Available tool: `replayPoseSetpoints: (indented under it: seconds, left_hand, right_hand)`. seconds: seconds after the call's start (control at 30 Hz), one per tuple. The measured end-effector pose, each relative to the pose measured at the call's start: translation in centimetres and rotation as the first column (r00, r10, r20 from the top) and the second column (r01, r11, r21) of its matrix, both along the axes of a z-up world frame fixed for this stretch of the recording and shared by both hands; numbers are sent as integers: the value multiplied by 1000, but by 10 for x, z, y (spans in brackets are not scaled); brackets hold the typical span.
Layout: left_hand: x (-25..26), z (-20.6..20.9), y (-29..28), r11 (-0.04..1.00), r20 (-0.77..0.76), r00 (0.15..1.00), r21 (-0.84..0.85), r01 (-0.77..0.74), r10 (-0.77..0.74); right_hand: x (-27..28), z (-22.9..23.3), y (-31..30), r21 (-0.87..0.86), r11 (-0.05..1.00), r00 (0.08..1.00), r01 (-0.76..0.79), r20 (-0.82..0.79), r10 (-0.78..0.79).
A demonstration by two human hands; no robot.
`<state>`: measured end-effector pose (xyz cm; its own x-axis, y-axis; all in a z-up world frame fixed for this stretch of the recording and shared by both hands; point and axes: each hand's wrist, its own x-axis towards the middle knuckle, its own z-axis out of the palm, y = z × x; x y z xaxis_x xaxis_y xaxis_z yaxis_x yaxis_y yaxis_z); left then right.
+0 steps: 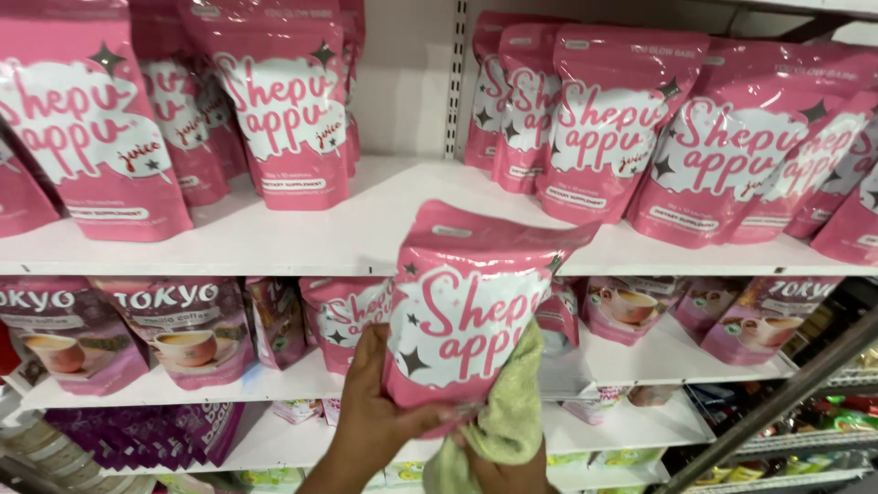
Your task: The person wipes pink pouches labeled 'Shepu appu juice' and the white shelf surface with a green cloth. They repeatedly pick up pouches, wipe them, and place them back on the shelf in a store aisle.
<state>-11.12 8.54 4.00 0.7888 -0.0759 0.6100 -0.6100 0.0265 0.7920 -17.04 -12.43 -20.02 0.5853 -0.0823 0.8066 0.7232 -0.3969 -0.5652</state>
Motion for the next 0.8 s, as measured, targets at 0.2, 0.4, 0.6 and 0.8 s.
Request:
replayPoseSetpoints:
  seconds: [0.2, 0.4, 0.6, 0.8]
  left_hand:
    - [12, 75, 26, 919, 232, 926, 190, -345, 299]
    - [31, 98, 44, 958, 197, 938, -104, -268, 284]
    - [49, 105, 67, 743, 490, 678, 89, -664, 547]
    - [76, 106, 88, 691, 433, 660, 109, -714, 614]
  right_hand:
    - [60, 212, 39, 34, 988, 987, -154, 49, 152]
    - [96, 296, 80, 48, 957, 958, -286, 49, 284]
    - [120, 318, 115, -146, 970, 979, -194, 29, 201]
    - [139, 322, 137, -396, 918, 996, -19, 71, 51]
